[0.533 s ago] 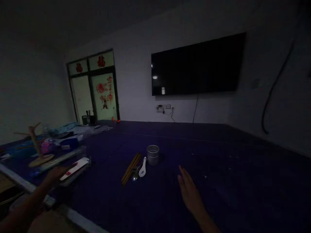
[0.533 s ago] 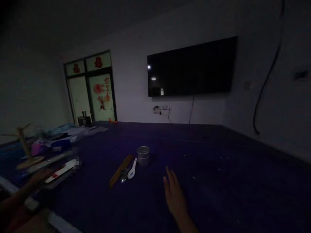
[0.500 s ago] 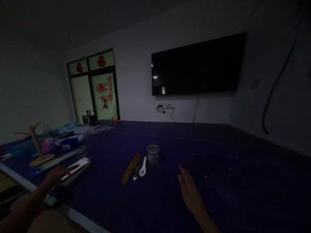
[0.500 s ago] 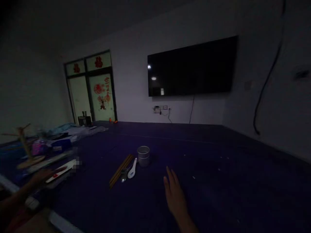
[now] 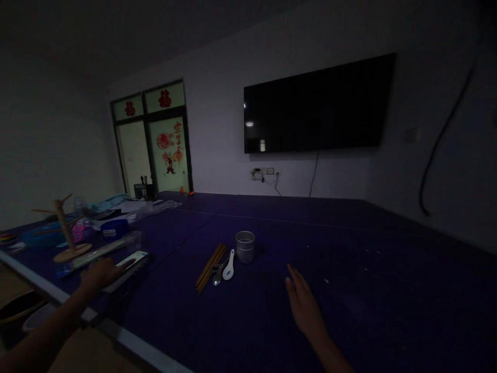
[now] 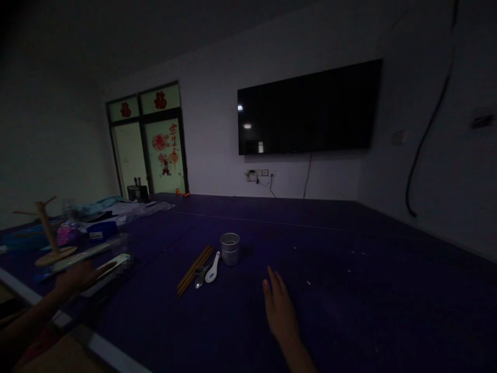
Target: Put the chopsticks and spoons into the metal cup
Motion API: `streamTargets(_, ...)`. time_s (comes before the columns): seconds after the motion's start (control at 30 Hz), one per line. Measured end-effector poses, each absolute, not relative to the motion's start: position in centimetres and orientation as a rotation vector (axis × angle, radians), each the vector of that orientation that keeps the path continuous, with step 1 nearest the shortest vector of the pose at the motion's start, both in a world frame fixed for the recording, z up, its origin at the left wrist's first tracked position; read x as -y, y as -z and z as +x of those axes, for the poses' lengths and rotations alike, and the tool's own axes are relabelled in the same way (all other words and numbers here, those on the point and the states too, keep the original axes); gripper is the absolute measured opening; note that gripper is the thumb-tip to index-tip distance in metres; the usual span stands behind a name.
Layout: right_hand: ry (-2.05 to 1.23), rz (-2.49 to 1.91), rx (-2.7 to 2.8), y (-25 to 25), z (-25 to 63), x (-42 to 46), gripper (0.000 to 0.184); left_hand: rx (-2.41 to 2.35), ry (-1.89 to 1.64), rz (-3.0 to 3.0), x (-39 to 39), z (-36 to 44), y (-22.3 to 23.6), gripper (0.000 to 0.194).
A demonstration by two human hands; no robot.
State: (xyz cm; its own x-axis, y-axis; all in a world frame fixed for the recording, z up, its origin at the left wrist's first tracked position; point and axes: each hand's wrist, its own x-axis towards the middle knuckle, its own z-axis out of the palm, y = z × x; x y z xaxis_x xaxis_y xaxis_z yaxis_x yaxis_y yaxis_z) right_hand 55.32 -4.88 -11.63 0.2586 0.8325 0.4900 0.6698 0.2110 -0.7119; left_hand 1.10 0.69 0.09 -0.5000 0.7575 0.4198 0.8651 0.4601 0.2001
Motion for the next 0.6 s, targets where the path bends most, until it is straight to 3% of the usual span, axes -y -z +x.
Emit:
streamTargets(0.1, -0.153, -1.508, 1.465, 11.5, 55.1, 4.7, 0.067, 2.246, 0.574, -1.556, -1.6, 5.5, -0.2, 0.067)
streamTargets(0.43, 0.048, -1.458, 1.515, 9.0, 53.9, 2.5, 0.062, 1.6, 1.768, -1.881, -3.8, 32.9, 3.0, 0.037)
streamTargets(0.6, 0.205, -1.744, 1.515, 9.3, 55.0, 3.7, 0.059, 1.532, 1.688, -1.894, -2.3, 37.5, 6.5, 0.017)
